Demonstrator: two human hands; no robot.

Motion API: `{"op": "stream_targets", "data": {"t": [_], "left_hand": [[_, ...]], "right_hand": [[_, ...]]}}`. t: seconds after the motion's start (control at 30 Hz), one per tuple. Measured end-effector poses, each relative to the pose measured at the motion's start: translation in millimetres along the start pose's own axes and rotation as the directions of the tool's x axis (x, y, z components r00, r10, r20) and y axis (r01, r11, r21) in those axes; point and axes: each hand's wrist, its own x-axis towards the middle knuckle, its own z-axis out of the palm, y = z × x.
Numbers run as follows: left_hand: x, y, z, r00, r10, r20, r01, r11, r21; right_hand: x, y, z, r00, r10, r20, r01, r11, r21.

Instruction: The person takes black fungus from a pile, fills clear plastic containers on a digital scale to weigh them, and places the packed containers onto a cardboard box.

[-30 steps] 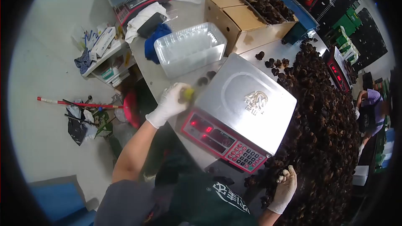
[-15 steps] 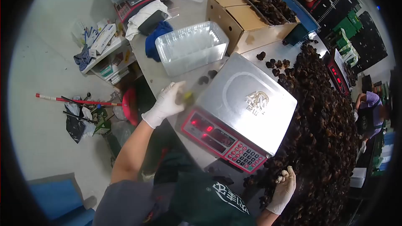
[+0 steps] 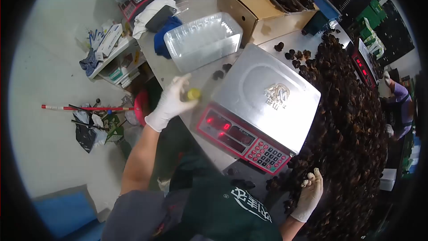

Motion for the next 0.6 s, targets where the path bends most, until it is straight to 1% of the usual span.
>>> {"op": "stream_targets", "data": {"t": [0.03, 0.07, 0.1, 0.13, 0.23, 0.27, 0.33, 0.37, 0.43, 0.47, 0.5, 0.53, 0.6], "left_hand": [[9, 9, -11, 0.989, 0.092, -0.118, -0.078, 0.990, 0.116], [20, 14, -20, 0.951, 0.220, -0.217, -0.177, 0.963, 0.203], [34, 24, -28, 0.898, 0.344, -0.273, -0.236, 0.903, 0.359], [48, 30, -33, 0.829, 0.468, -0.305, -0.272, 0.815, 0.512], [85, 19, -38, 0.832, 0.505, -0.229, -0.184, 0.641, 0.745], [91, 8, -41, 0.904, 0.414, -0.108, -0.173, 0.585, 0.792], [100, 9, -42, 0.985, 0.172, 0.002, -0.105, 0.595, 0.797], [103, 10, -44, 0.985, 0.167, 0.047, -0.142, 0.625, 0.768], [104, 9, -51, 0.982, 0.144, 0.121, -0.187, 0.679, 0.710], [102, 8, -50, 0.982, 0.150, 0.117, -0.187, 0.639, 0.746], [102, 9, -48, 0.980, 0.161, 0.116, -0.190, 0.597, 0.779], [103, 10, -47, 0.977, 0.175, 0.120, -0.198, 0.552, 0.810], [108, 9, -44, 0.979, 0.164, 0.120, -0.193, 0.560, 0.806]], "right_hand": [[-1, 0, 0, 1.000, -0.009, 0.005, 0.009, 1.000, -0.003], [-3, 0, -2, 1.000, -0.015, 0.010, 0.015, 1.000, -0.011], [-2, 2, -5, 1.000, -0.023, 0.021, 0.023, 1.000, -0.013], [-3, 1, -7, 1.000, -0.019, 0.021, 0.019, 1.000, -0.013], [-2, 0, -4, 0.999, -0.026, 0.021, 0.025, 1.000, 0.006], [-3, -2, -2, 1.000, -0.031, 0.008, 0.031, 1.000, 0.000], [-12, -9, -1, 0.999, -0.034, -0.034, 0.033, 0.999, -0.021], [-16, -12, 0, 0.997, -0.022, -0.072, 0.020, 1.000, -0.023], [-22, -8, -13, 0.995, -0.032, -0.090, 0.028, 0.999, -0.042], [-24, -6, -21, 0.995, -0.036, -0.098, 0.031, 0.998, -0.051], [-26, -5, -24, 0.997, -0.058, -0.057, 0.056, 0.998, -0.028], [-29, -3, -28, 0.997, -0.046, -0.069, 0.044, 0.999, -0.032], [-31, -5, -31, 0.994, -0.028, -0.101, 0.024, 0.999, -0.043]]}}
